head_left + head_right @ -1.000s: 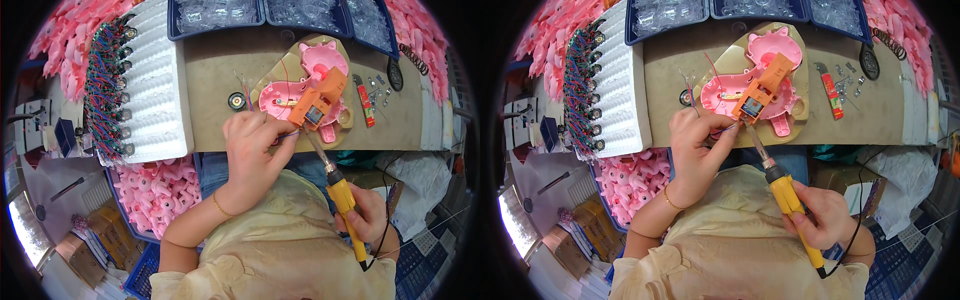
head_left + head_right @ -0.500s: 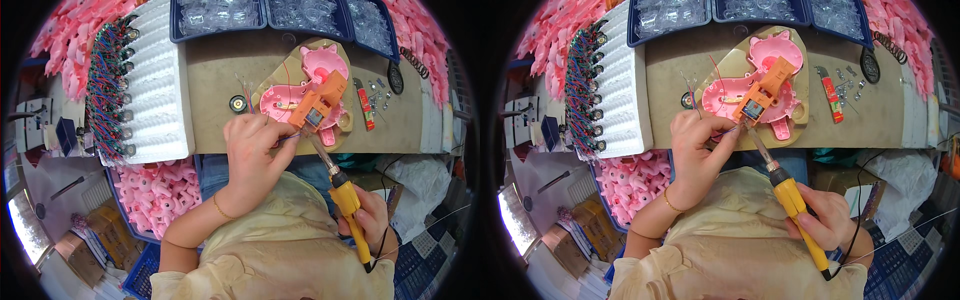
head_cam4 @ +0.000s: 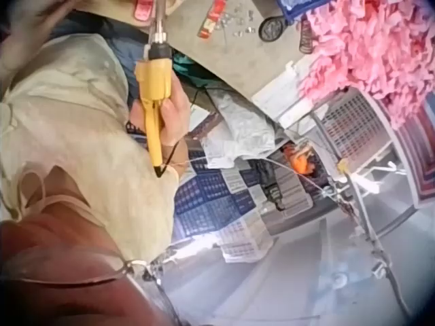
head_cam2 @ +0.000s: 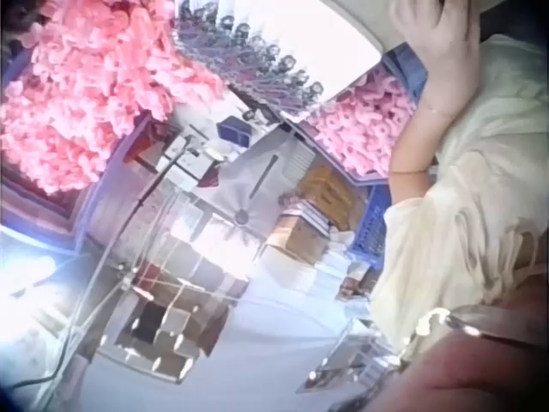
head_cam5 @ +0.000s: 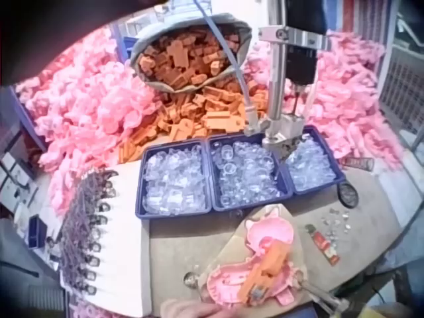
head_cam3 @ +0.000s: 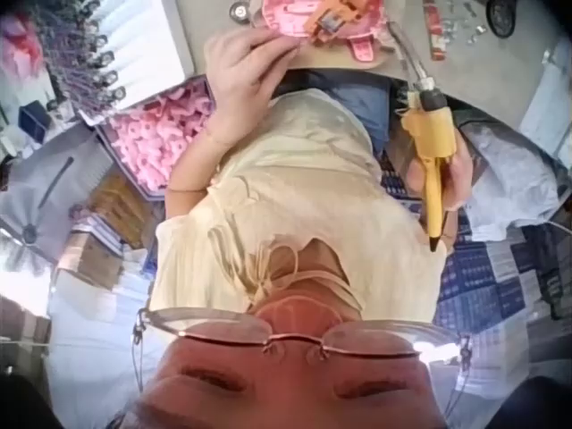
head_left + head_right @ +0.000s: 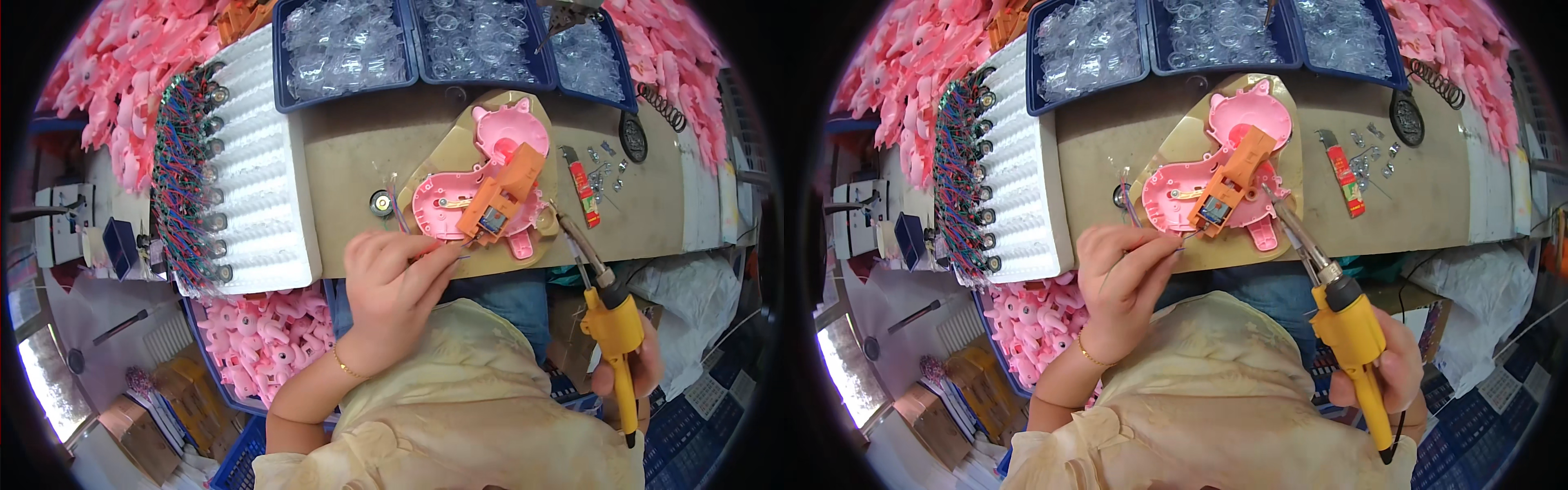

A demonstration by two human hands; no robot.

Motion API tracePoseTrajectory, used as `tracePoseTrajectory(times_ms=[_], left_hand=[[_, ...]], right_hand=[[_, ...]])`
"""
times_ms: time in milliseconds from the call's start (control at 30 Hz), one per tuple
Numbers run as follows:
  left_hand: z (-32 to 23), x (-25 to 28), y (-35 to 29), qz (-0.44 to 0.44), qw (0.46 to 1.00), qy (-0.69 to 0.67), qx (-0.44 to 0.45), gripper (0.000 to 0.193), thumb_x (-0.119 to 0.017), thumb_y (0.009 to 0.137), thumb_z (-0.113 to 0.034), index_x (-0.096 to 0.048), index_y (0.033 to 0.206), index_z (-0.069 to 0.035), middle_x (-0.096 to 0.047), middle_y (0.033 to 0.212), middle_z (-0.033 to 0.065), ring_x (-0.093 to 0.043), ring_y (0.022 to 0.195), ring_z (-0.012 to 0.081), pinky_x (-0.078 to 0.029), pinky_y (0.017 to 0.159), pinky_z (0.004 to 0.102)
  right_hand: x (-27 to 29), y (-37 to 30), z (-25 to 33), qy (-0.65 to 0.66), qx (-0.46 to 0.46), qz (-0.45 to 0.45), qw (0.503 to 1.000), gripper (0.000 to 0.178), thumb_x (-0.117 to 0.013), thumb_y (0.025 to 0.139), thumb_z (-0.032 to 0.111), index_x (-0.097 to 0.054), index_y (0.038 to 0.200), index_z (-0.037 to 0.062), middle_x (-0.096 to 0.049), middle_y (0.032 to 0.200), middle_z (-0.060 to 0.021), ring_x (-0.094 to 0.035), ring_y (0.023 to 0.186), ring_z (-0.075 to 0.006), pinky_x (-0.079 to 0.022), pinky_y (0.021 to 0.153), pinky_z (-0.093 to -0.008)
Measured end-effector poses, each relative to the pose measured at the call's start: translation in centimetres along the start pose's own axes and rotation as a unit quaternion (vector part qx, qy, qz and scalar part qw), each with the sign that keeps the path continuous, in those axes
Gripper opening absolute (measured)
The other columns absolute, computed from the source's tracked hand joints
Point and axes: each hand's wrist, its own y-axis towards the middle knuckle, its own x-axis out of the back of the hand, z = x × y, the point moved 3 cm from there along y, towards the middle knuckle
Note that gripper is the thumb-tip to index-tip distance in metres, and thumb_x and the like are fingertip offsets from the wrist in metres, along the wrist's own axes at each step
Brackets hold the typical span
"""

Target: Assembling and soldering electronic components into plastic pony toys at a factory workbench.

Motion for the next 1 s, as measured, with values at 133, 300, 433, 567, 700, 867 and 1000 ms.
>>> tracePoseTrajectory(times_ms=[133, 300, 433, 567, 700, 867, 1000], left_hand=[[-0.4, 1.0, 1.5, 0.026, 0.998, -0.031, 0.052, 0.015, -0.067, 0.072, -0.004, -0.065, 0.086, -0.008, -0.06, 0.079, 0.0034, -0.053, 0.075, 0.0207, -0.038, 0.075, 0.0317], [-0.3, 0.7, 2.8, 0.073, 0.979, -0.112, 0.155, 0.008, -0.067, 0.074, -0.014, -0.064, 0.08, -0.01, -0.056, 0.07, 0.0016, -0.051, 0.071, 0.0196, -0.033, 0.074, 0.034], [-0.8, 0.2, 3.3, 0.089, 0.987, -0.051, 0.124, 0.006, -0.066, 0.074, -0.014, -0.063, 0.078, -0.011, -0.054, 0.068, 0.0015, -0.05, 0.07, 0.0203, -0.032, 0.074, 0.0344], [-1.2, 0.3, 3.6, 0.102, 0.99, -0.03, 0.095, 0.005, -0.067, 0.074, -0.011, -0.062, 0.075, -0.011, -0.052, 0.065, 0.0002, -0.047, 0.066, 0.0173, -0.031, 0.071, 0.0315], [-1.4, 0.1, 3.3, 0.101, 0.99, -0.027, 0.093, 0.005, -0.067, 0.074, -0.011, -0.062, 0.074, -0.011, -0.05, 0.064, 0.0001, -0.046, 0.066, 0.0173, -0.031, 0.07, 0.0316], [-1.4, 0.0, 3.3, 0.093, 0.99, -0.034, 0.098, 0.005, -0.067, 0.074, -0.01, -0.062, 0.075, -0.01, -0.051, 0.065, 0.0003, -0.046, 0.066, 0.0172, -0.031, 0.07, 0.0312], [-1.4, -0.1, 3.2, 0.085, 0.992, -0.029, 0.09, 0.005, -0.066, 0.074, -0.009, -0.061, 0.075, -0.01, -0.052, 0.066, 0.0006, -0.047, 0.066, 0.0174, -0.032, 0.07, 0.0312]], right_hand=[[-0.4, 2.3, 0.4, 0.101, 0.064, -0.052, 0.991, 0.064, -0.066, 0.081, 0.033, -0.036, 0.129, 0.002, -0.049, 0.12, -0.0228, -0.051, 0.111, -0.0268, -0.042, 0.092, -0.0357], [-0.3, 3.3, 0.5, 0.161, 0.114, -0.039, 0.98, 0.068, -0.068, 0.082, 0.018, -0.026, 0.133, 0.0023, -0.044, 0.119, -0.0366, -0.054, 0.106, -0.0372, -0.045, 0.088, -0.0421], [-0.1, 4.4, 1.0, 0.181, 0.143, 0.038, 0.972, 0.067, -0.068, 0.081, 0.016, -0.027, 0.133, 0.0038, -0.046, 0.113, -0.0388, -0.058, 0.096, -0.0377, -0.049, 0.08, -0.0418], [-0.4, 4.6, 1.8, 0.162, 0.112, 0.061, 0.978, 0.061, -0.068, 0.08, 0.016, -0.032, 0.128, 0.0037, -0.049, 0.109, -0.0386, -0.062, 0.089, -0.0364, -0.052, 0.071, -0.039], [-0.6, 5.0, 2.2, 0.096, 0.113, 0.091, 0.985, 0.059, -0.07, 0.078, 0.017, -0.036, 0.125, 0.0048, -0.051, 0.11, -0.0357, -0.063, 0.087, -0.0362, -0.053, 0.069, -0.0374], [-0.9, 5.5, 2.5, 0.09, 0.105, 0.107, 0.985, 0.059, -0.071, 0.077, 0.016, -0.036, 0.123, 0.005, -0.051, 0.109, -0.035, -0.063, 0.086, -0.037, -0.053, 0.068, -0.0375], [-1.2, 5.5, 2.3, 0.107, 0.099, 0.112, 0.983, 0.061, -0.072, 0.076, 0.015, -0.035, 0.124, 0.0072, -0.051, 0.109, -0.0356, -0.063, 0.086, -0.0385, -0.054, 0.068, -0.0395]])
